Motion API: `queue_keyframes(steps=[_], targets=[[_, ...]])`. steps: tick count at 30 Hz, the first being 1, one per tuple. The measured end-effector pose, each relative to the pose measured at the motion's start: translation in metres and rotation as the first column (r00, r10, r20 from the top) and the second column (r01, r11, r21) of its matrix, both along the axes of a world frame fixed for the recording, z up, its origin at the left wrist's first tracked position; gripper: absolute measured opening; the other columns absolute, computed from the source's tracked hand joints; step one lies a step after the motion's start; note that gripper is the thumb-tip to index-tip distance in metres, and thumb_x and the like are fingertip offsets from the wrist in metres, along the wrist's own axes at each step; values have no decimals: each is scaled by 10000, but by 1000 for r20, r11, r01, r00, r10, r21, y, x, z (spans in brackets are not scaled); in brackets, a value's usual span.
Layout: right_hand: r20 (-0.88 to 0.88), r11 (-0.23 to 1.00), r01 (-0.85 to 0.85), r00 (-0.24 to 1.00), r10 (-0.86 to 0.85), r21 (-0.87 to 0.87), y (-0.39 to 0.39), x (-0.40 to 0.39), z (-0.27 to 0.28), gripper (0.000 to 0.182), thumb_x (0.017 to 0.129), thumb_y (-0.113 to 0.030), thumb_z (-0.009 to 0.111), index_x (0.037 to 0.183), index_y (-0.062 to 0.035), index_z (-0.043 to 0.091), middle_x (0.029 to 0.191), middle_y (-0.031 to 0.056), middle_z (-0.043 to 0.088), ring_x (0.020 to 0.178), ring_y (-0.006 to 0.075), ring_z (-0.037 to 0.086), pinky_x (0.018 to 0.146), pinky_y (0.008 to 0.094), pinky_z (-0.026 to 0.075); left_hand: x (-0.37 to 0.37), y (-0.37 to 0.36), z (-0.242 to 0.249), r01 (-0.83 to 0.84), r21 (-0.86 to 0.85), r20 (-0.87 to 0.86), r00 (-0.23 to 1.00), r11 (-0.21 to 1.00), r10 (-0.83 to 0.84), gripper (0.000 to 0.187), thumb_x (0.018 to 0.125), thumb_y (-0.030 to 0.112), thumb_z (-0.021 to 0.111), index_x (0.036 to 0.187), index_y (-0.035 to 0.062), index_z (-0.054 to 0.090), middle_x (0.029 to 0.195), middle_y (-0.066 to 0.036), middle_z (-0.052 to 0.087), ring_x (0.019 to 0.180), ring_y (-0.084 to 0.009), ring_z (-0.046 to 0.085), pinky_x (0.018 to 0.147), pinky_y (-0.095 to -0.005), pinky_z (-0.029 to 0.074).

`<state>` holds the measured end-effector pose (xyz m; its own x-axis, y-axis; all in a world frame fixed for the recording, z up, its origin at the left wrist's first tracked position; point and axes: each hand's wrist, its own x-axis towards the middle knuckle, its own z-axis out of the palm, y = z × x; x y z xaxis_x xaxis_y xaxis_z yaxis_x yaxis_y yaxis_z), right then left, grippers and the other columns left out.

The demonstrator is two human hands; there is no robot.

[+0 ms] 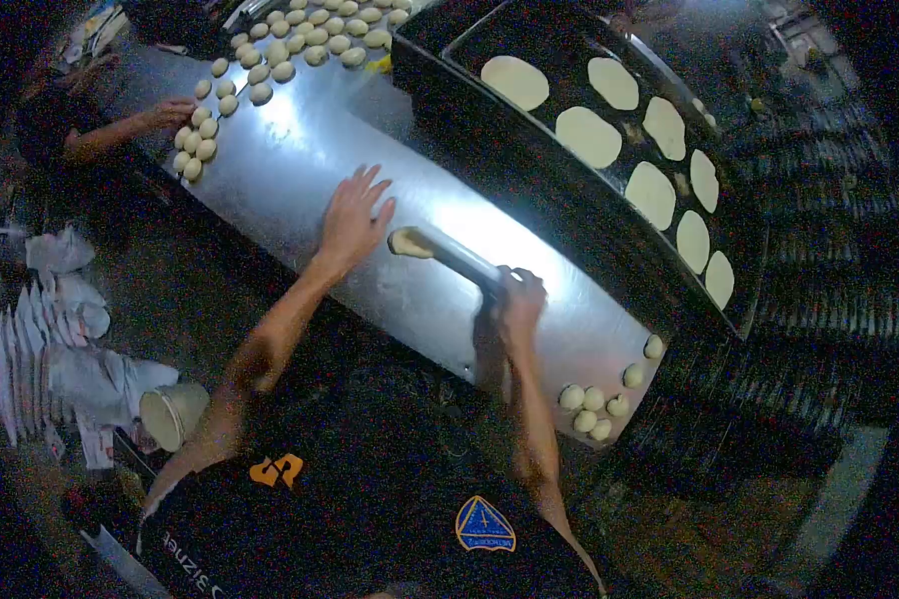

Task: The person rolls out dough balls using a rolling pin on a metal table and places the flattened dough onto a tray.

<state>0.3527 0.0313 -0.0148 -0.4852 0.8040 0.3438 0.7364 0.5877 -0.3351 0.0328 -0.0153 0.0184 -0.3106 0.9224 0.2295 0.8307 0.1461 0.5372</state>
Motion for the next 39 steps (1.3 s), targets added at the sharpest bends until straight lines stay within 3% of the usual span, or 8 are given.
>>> queue_keyframes(steps=[6, 19, 26, 29, 31, 35, 37, 39], targets=[[-6, 925, -197, 978, 206, -324, 0, -85, -7, 320, 803, -90, 699, 1115, -159, 676, 1028, 86, 620, 992, 311, 560, 843, 438, 431, 28, -22, -58, 27, -106, -314, 947, 994, -59, 434, 1008, 221, 428, 1362, -14, 515, 1465, -184, 457, 1397, -336, 373, 1175, -505, 227], [140, 986, -165, 977, 160, 23, 45, -118, 5, 325, 957, -228, 540, 1247, -99, 608, 1106, 116, 611, 1027, 308, 559, 868, 429, 435, 13, 24, -50, -58, -141, -261, 965, 988, 20, 497, 1032, 250, 311, 1464, 26, 413, 1535, -125, 386, 1456, -311, 284, 1185, -580, 124], [177, 869, 46, 983, 48, -493, 140, -160, -2, 477, 1042, -431, 268, 1178, -127, 609, 939, 304, 659, 854, 502, 643, 769, 601, 506, -29, 148, -37, -170, -75, -390, 912, 983, 128, 554, 944, 253, 459, 1362, -111, 443, 1569, -307, 153, 1476, -438, 117, 1172, -631, 70], [70, 912, -77, 991, 114, -403, 139, -151, -17, 334, 1000, -347, 457, 1174, -101, 602, 937, 258, 666, 857, 454, 643, 719, 551, 507, -29, 166, -50, -187, 33, -447, 876, 982, 181, 641, 860, 265, 543, 1356, -128, 436, 1544, -353, 152, 1466, -484, 87, 1166, -649, 56], [2, 968, -250, 968, 250, -10, 112, -141, 6, 281, 910, -237, 615, 1142, -79, 605, 1021, 182, 638, 933, 382, 603, 762, 486, 489, -34, 172, -53, -157, 47, -427, 890, 986, 162, 639, 852, 245, 545, 1361, -126, 434, 1523, -382, 156, 1464, -489, 81, 1161, -659, 50], [108, 981, -152, 980, 165, -122, 98, -129, 6, 317, 833, -169, 674, 1130, -76, 616, 1071, 131, 601, 980, 335, 558, 832, 443, 451, -38, 176, -59, -120, 107, -411, 899, 987, 154, 690, 858, 263, 558, 1412, -106, 378, 1499, -385, 235, 1434, -501, 169, 1157, -663, 68], [154, 984, -132, 977, 150, -119, 75, -120, 13, 337, 830, -155, 681, 1154, -86, 620, 1080, 131, 604, 1012, 323, 551, 829, 439, 445, -25, 140, -30, -199, -221, -504, 861, 955, 63, 643, 902, 256, 526, 1429, -82, 376, 1470, -321, 363, 1410, -455, 280, 1172, -629, 84], [223, 964, -67, 967, 127, -256, 24, -99, 2, 365, 817, -150, 697, 1171, -107, 621, 1070, 122, 604, 1020, 305, 546, 833, 425, 431, -8, 76, -39, 20, 57, -231, 973, 998, -6, 548, 960, 234, 459, 1419, -62, 419, 1453, -254, 442, 1398, -383, 360, 1185, -585, 109]])
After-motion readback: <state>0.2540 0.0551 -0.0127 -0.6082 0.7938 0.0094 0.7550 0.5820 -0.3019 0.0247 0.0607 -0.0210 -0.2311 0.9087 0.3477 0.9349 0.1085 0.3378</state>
